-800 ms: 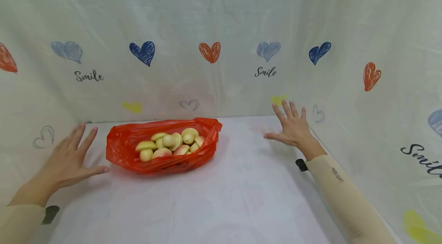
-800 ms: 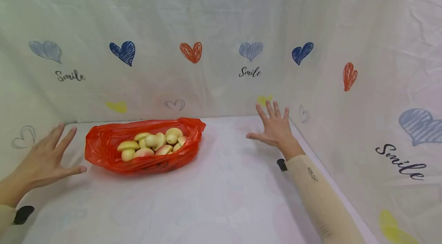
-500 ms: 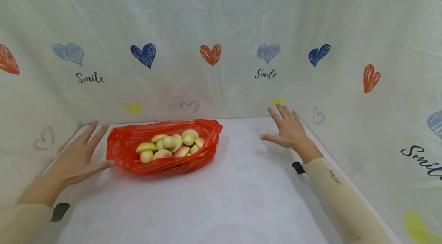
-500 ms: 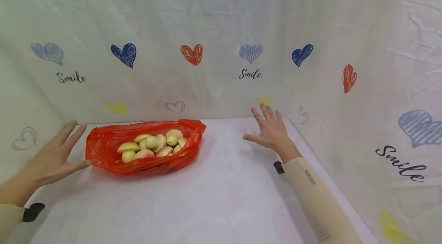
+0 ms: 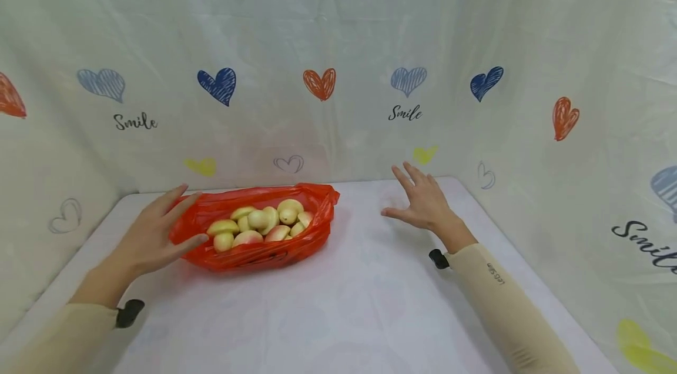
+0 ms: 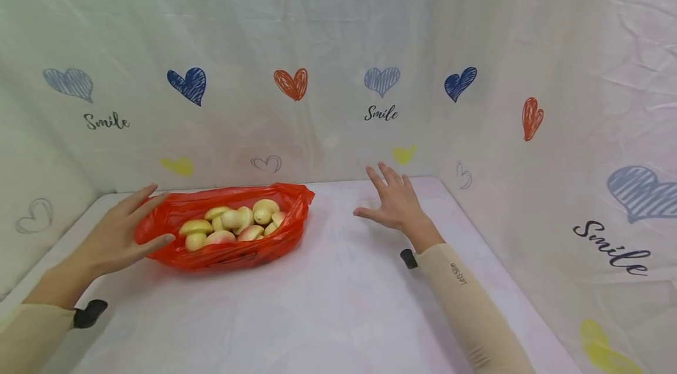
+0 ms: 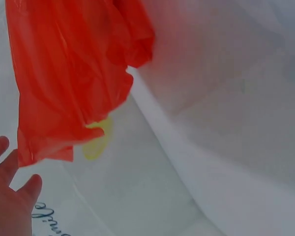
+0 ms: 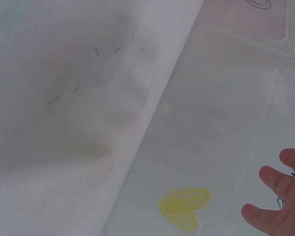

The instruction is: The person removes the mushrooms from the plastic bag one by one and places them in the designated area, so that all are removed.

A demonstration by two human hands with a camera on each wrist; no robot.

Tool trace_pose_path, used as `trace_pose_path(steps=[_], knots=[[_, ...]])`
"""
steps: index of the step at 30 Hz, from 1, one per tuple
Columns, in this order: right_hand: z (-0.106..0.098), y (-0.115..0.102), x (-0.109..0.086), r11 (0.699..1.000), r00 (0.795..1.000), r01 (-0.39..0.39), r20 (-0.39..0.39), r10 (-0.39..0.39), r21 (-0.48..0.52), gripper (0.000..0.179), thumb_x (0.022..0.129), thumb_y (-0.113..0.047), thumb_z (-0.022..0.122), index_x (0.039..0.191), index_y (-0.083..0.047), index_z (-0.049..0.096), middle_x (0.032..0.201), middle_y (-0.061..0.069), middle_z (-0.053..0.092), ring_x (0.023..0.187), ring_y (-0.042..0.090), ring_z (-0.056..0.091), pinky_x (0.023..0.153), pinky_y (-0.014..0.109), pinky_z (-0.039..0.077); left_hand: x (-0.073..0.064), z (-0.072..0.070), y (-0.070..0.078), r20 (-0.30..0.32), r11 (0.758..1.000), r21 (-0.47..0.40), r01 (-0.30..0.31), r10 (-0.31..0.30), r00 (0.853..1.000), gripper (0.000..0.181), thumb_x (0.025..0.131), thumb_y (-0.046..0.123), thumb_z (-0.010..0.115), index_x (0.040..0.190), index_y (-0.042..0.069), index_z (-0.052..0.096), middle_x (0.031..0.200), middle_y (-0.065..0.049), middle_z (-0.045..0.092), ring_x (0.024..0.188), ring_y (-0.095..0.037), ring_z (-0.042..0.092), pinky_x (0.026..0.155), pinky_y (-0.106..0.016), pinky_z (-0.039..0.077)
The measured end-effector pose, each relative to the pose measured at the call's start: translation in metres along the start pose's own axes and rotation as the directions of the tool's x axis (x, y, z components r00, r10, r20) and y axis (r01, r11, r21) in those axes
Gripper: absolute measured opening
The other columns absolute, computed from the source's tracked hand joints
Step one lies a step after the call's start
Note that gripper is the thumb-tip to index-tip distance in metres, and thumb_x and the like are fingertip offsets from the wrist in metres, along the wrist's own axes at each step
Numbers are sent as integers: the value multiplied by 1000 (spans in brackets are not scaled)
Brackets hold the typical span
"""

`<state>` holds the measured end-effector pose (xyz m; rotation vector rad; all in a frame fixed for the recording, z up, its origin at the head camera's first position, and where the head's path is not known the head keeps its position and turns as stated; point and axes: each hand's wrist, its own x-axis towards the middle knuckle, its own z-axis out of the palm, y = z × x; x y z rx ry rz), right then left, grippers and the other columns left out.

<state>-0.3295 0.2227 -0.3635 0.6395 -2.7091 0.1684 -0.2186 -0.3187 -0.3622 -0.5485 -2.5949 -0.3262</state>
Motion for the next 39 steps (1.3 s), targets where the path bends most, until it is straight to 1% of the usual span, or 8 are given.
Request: trace_pose_path(steps=[9,14,18,22,26,30,33,39], knots=[[8,-20,8,999,1000,24,-3,-24,40,108,71,-86,47,154,-23,18,157,11,19,140,34,26,111,56,22,10,12,7,-9,999,-37,-21,20,1000,74,76,35,77,138,7,47,144,-24,36,122,-48,37,99,-67,29],[10,-34,12,996,999,45,-9,-45,81,107,71,-84,49,153,-23,20,157,10,21,139,34,28,110,55,25,14,19,4,30,999,-40,-1,2,1000,75,77,37,77,137,5,46,142,-27,36,123,-48,35,103,-66,23],[11,-43,16,993,998,60,-20,-58,103,105,72,-84,49,153,-24,21,156,9,23,137,35,31,109,55,28,14,24,1,63,999,-44,17,-14,998,72,74,37,79,131,3,51,142,-27,34,128,-49,27,109,-66,10],[13,-51,21,989,997,77,-25,-75,128,104,72,-84,48,153,-23,23,156,8,24,137,35,32,108,56,30,12,29,-2,85,998,-41,55,-51,995,62,73,40,79,122,8,58,141,-28,33,129,-50,23,108,-66,-6],[12,-61,24,986,997,81,-20,-79,146,103,72,-83,49,152,-23,24,156,8,25,137,34,32,108,55,30,10,30,-4,106,994,-38,100,-95,990,61,73,41,78,121,9,58,143,-29,30,130,-50,21,107,-65,-12],[10,-70,29,983,996,83,-27,-80,166,102,72,-83,50,152,-24,25,156,7,25,138,32,31,108,54,31,10,30,-6,128,989,-50,136,-129,983,72,71,41,79,128,5,53,143,-31,26,131,-49,19,109,-63,-10],[10,-77,33,978,995,96,-31,-92,184,102,72,-83,50,152,-24,25,155,7,26,137,32,32,107,54,32,8,30,-6,160,981,-67,181,-168,973,77,70,42,80,130,3,50,144,-32,23,130,-51,18,108,-67,-2],[9,-93,40,971,993,116,-28,-113,208,101,72,-79,55,152,-24,25,155,6,28,137,30,32,107,53,33,6,31,-4,177,969,-104,224,-204,963,67,69,41,81,121,6,56,144,-33,20,127,-55,16,102,-71,9]])
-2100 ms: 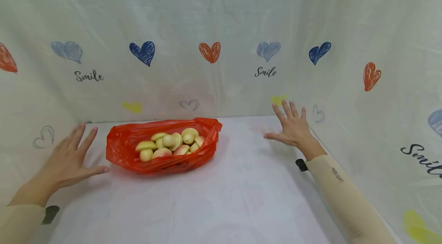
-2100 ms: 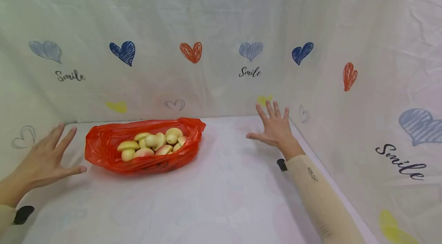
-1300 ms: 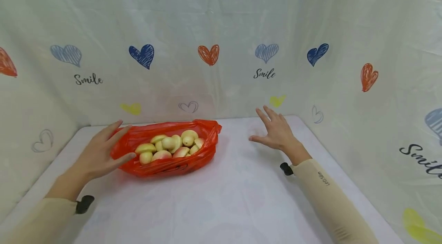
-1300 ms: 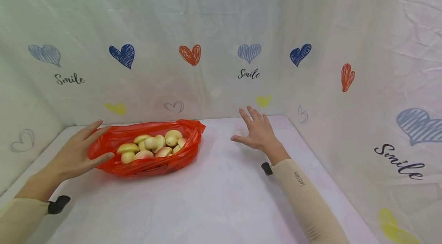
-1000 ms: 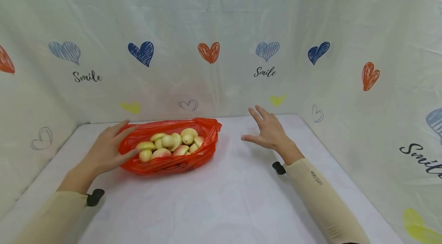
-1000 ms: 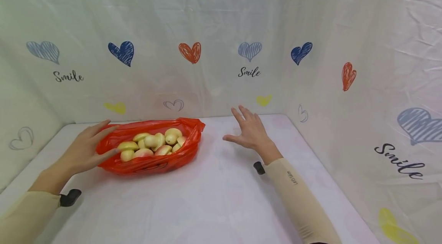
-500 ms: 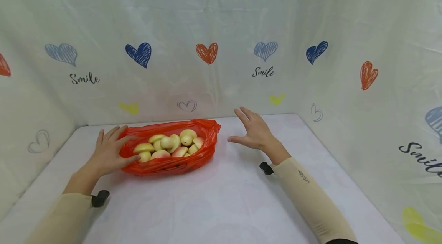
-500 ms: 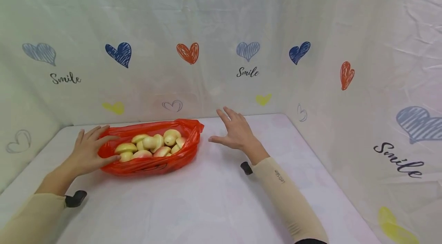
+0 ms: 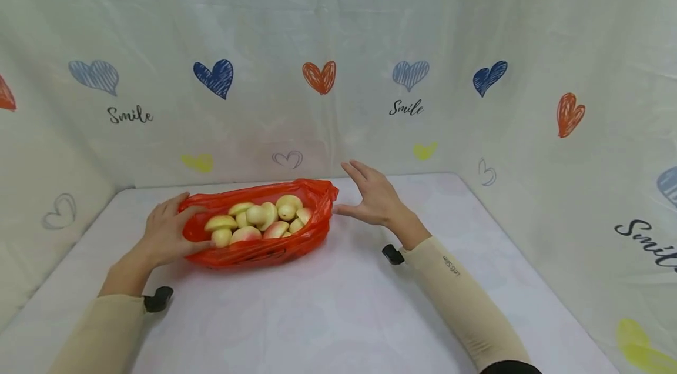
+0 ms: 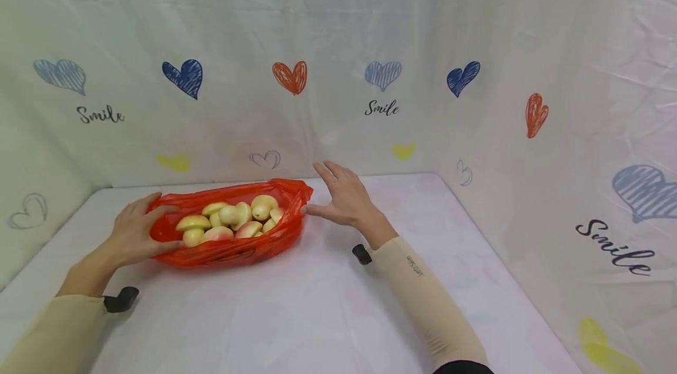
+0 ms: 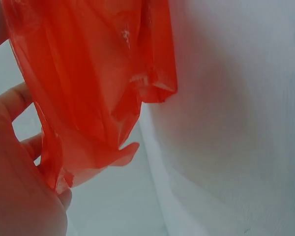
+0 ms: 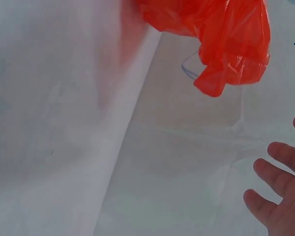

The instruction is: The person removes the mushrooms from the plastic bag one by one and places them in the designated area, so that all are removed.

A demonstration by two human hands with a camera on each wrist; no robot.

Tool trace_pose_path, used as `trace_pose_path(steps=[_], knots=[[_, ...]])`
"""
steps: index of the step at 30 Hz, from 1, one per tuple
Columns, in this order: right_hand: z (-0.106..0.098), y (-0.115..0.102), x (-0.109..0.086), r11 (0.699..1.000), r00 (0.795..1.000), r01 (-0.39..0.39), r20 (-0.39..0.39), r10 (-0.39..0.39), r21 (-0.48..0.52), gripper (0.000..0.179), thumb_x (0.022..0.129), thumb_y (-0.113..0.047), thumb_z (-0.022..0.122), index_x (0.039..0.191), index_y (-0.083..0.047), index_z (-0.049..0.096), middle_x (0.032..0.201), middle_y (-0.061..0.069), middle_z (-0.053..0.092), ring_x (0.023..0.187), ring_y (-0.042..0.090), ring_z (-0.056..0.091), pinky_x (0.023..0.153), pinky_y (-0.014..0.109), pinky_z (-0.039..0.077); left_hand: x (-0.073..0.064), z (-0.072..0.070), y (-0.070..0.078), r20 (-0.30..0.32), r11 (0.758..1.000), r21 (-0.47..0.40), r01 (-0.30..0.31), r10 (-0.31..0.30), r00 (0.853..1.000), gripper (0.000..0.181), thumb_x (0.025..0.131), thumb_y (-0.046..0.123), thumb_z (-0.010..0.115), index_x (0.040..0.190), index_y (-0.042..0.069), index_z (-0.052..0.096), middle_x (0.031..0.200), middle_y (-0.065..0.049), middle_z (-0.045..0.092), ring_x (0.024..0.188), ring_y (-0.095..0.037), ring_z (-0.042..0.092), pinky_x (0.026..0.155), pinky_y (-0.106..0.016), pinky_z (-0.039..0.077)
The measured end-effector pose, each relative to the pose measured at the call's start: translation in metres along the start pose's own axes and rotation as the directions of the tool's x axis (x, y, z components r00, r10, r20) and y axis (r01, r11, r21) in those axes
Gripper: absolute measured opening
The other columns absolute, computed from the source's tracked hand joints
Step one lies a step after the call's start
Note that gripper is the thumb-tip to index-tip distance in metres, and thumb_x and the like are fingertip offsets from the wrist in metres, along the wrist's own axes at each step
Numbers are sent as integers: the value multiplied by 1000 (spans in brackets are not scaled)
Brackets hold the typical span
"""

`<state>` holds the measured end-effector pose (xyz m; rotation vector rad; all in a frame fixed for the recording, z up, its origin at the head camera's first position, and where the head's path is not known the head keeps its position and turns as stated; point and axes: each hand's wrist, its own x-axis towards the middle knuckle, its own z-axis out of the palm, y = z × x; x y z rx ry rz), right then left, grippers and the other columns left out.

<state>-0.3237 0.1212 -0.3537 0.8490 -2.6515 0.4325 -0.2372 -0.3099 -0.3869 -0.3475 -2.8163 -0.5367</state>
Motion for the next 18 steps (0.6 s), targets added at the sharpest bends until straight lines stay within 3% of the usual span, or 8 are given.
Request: trace_pose_path(steps=[6,12,18], knots=[[1,-21,11,999,999,28,32,-30,41,98,75,-73,60,151,-22,28,154,5,30,138,27,32,107,51,34,-1,8,-3,22,999,-23,41,-40,999,67,71,43,80,121,6,56,145,-32,18,129,-55,13,97,-74,15],[1,-47,27,987,995,14,98,-30,163,86,80,-63,64,148,-19,34,152,3,33,138,23,31,106,46,37,-3,16,-6,39,997,-41,68,-67,997,78,70,44,80,127,1,51,143,-34,19,127,-56,14,92,-75,23],[5,-67,42,960,986,73,126,-110,269,76,84,-50,68,145,-16,39,146,2,40,133,19,37,106,40,38,-3,14,-5,55,997,-28,76,-75,996,80,70,44,80,129,-1,49,143,-34,18,128,-55,13,92,-76,24]])
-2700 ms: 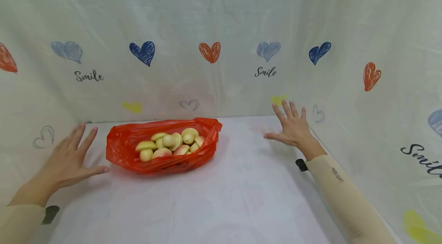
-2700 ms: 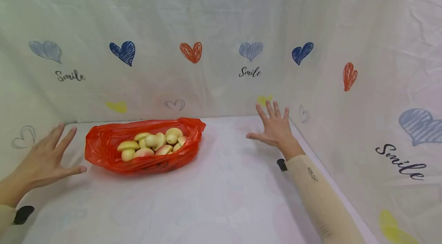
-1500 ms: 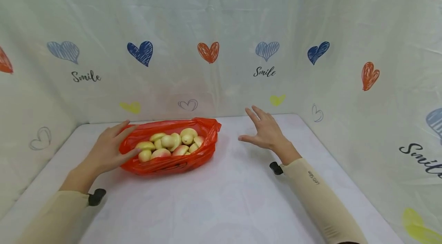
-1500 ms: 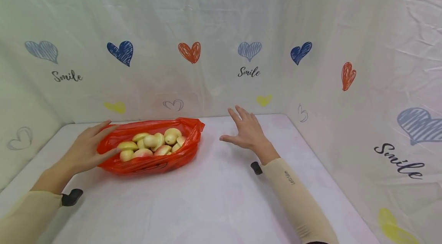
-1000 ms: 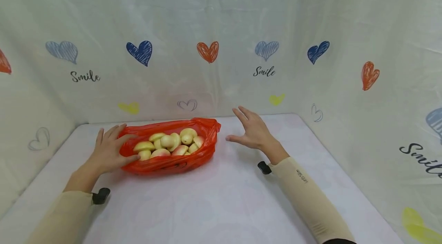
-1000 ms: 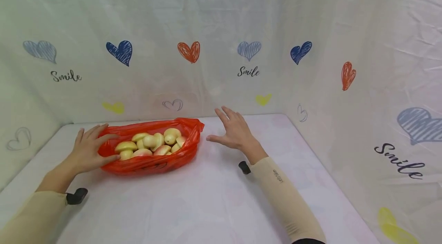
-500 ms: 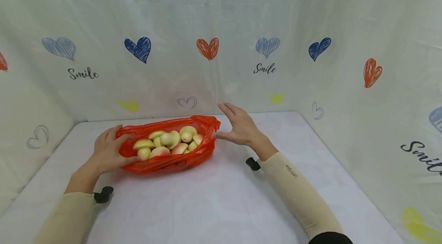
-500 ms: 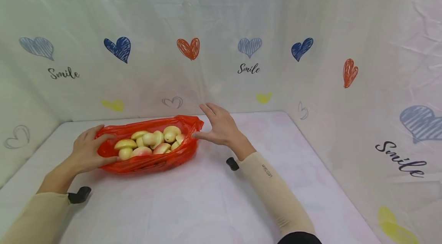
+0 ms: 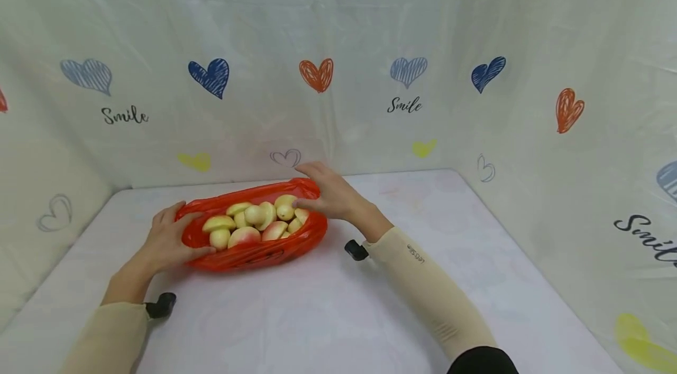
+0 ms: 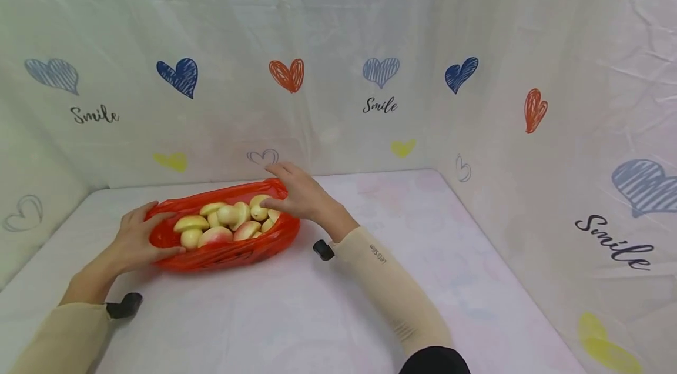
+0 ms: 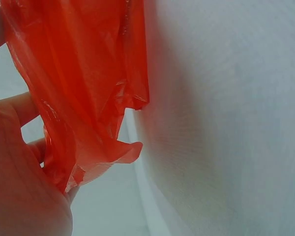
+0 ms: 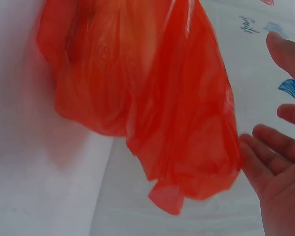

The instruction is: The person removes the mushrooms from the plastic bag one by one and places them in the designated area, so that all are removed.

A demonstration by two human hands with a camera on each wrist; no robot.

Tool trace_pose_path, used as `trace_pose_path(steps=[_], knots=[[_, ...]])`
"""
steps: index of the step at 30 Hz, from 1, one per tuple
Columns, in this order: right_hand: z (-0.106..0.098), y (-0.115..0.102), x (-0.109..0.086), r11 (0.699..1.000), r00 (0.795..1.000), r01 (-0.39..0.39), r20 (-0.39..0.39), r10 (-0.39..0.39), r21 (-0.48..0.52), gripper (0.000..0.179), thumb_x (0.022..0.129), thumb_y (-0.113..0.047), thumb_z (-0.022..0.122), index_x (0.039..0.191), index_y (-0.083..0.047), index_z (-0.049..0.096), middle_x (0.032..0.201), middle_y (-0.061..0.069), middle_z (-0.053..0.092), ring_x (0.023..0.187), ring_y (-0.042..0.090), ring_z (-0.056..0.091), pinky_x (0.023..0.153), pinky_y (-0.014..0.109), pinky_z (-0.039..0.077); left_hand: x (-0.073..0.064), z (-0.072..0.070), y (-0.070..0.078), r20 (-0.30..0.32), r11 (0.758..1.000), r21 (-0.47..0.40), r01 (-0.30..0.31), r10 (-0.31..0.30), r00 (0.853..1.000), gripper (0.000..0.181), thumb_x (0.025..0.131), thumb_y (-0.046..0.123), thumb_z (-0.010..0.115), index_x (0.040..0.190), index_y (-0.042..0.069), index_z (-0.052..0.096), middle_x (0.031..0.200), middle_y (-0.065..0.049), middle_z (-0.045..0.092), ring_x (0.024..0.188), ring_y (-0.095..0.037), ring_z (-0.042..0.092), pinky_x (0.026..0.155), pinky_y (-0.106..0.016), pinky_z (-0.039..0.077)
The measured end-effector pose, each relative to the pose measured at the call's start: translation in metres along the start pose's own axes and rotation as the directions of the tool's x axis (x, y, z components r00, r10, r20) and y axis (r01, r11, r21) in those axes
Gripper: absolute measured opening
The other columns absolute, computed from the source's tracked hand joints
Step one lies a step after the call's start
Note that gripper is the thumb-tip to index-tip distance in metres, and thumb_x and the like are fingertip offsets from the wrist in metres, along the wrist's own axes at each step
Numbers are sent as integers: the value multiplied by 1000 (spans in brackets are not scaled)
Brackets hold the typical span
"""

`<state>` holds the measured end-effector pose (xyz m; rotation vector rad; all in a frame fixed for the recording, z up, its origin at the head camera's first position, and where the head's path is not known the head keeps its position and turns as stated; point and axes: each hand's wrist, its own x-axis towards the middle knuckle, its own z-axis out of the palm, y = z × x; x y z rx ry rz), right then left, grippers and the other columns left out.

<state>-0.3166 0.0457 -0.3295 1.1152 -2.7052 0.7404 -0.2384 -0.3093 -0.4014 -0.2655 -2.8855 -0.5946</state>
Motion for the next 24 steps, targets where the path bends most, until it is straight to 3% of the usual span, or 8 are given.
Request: trace_pose_path(steps=[5,14,21,24], knots=[[12,0,9,998,997,62,48,-64,24,69,86,-46,68,142,-12,44,140,3,47,128,18,42,106,34,38,0,-1,0,2,1000,10,10,-10,1000,82,70,44,80,130,-2,49,144,-33,18,128,-55,13,92,-76,24],[21,10,6,999,994,24,103,-26,24,61,86,-36,71,137,-10,50,134,6,52,122,20,47,104,36,41,-2,-2,3,15,1000,15,13,-14,1000,85,69,44,81,131,-2,48,144,-33,17,129,-54,12,92,-76,25],[22,19,2,998,988,7,151,-16,64,55,84,-31,74,131,-9,56,114,7,60,92,18,53,81,28,48,-1,-2,4,13,999,24,23,-24,1000,88,67,47,81,132,-2,47,146,-32,15,130,-53,11,94,-76,23],[24,23,0,995,985,-8,174,-9,95,53,83,-30,75,129,-10,58,107,5,62,87,16,54,76,24,47,-2,-2,4,14,999,24,22,-23,1000,88,67,47,82,132,-1,47,145,-32,16,130,-53,11,94,-76,23]])
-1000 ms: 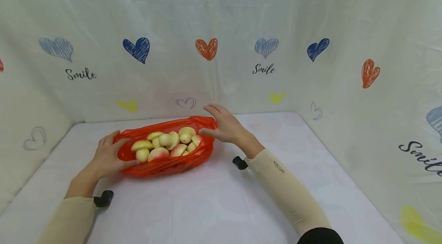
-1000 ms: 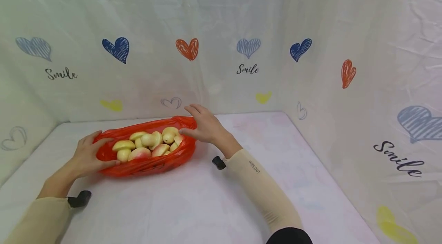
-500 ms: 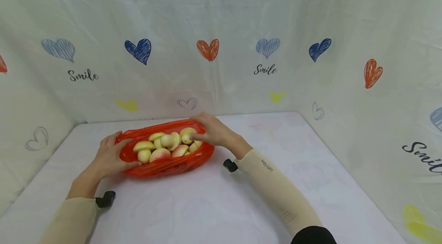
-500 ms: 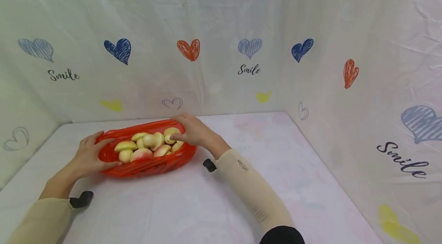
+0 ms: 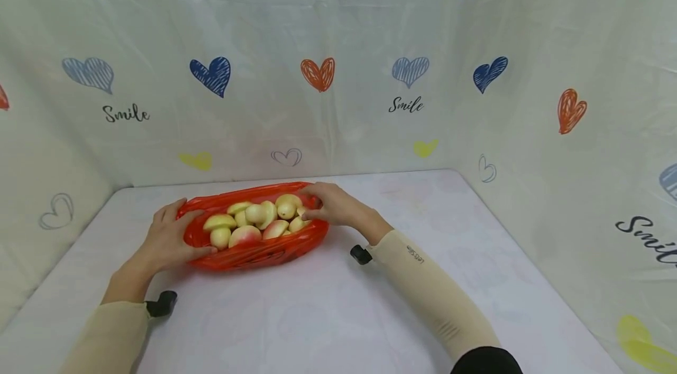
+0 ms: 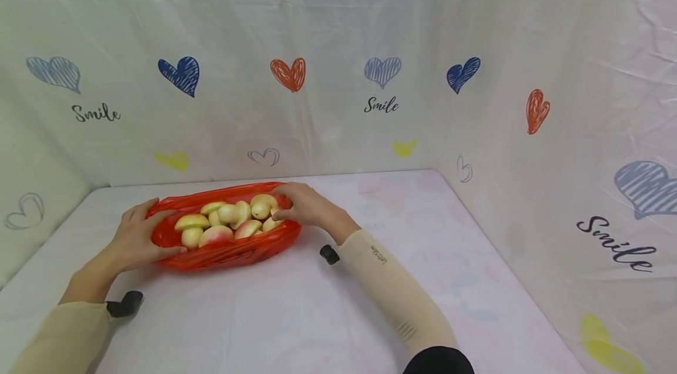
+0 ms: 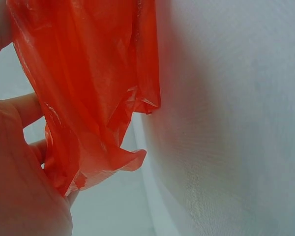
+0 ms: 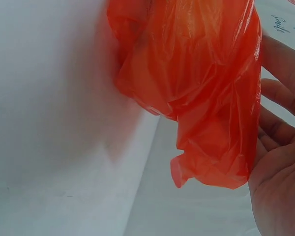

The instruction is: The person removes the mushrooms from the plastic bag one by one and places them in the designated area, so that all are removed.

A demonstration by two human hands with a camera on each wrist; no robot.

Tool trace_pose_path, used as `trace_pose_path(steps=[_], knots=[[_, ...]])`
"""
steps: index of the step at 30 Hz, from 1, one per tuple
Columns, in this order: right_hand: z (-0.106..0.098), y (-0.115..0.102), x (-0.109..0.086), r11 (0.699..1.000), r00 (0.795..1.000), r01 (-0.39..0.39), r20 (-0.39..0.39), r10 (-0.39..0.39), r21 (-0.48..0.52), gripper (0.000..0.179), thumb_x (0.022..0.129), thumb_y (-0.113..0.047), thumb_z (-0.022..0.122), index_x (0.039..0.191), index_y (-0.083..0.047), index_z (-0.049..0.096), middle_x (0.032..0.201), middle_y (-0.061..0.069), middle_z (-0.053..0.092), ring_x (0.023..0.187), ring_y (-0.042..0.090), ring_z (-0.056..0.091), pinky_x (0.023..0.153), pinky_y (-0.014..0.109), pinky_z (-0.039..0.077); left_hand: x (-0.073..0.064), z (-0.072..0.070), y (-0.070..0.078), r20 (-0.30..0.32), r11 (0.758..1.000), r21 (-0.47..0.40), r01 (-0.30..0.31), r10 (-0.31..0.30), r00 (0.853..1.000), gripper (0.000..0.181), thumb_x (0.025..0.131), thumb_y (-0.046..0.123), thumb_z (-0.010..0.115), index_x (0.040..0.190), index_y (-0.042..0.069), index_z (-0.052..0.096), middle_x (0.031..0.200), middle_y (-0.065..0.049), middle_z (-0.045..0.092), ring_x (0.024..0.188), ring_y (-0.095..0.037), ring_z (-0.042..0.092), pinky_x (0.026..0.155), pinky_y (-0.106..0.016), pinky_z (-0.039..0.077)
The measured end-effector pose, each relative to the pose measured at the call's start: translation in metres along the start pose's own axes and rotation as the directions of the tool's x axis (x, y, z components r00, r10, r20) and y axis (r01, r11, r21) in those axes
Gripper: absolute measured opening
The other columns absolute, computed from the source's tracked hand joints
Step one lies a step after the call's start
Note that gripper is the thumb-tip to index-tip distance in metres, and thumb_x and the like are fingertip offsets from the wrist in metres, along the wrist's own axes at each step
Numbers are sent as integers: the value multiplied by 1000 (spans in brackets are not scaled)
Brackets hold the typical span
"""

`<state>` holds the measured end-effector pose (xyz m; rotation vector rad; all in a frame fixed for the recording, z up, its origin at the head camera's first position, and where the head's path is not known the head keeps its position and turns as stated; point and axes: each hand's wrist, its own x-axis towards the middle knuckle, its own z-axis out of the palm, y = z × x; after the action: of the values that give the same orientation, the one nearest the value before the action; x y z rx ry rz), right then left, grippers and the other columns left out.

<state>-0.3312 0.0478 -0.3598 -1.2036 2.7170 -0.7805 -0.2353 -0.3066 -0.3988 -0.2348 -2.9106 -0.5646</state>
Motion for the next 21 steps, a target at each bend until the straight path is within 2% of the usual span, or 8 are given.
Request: trace_pose_path(steps=[9,15,21], knots=[[7,7,1,999,1000,-18,16,18,36,49,85,-30,73,128,-10,59,102,1,64,89,14,56,79,23,49,-1,-1,2,-3,1000,-2,3,-3,1000,88,66,47,82,132,-1,47,145,-32,16,130,-54,11,94,-76,23],[11,10,2,996,994,-85,68,86,-8,52,84,-34,73,128,-13,59,114,-3,63,102,13,54,97,29,44,-1,0,2,1,1000,2,8,-8,1000,89,66,46,82,133,-1,46,146,-32,15,130,-53,11,93,-76,24],[14,17,2,991,985,-136,109,133,15,52,84,-37,72,130,-17,58,119,-5,59,104,12,51,99,30,42,0,1,1,0,1000,3,13,-13,1000,89,66,46,82,133,-1,46,146,-31,14,131,-53,10,93,-76,25]])
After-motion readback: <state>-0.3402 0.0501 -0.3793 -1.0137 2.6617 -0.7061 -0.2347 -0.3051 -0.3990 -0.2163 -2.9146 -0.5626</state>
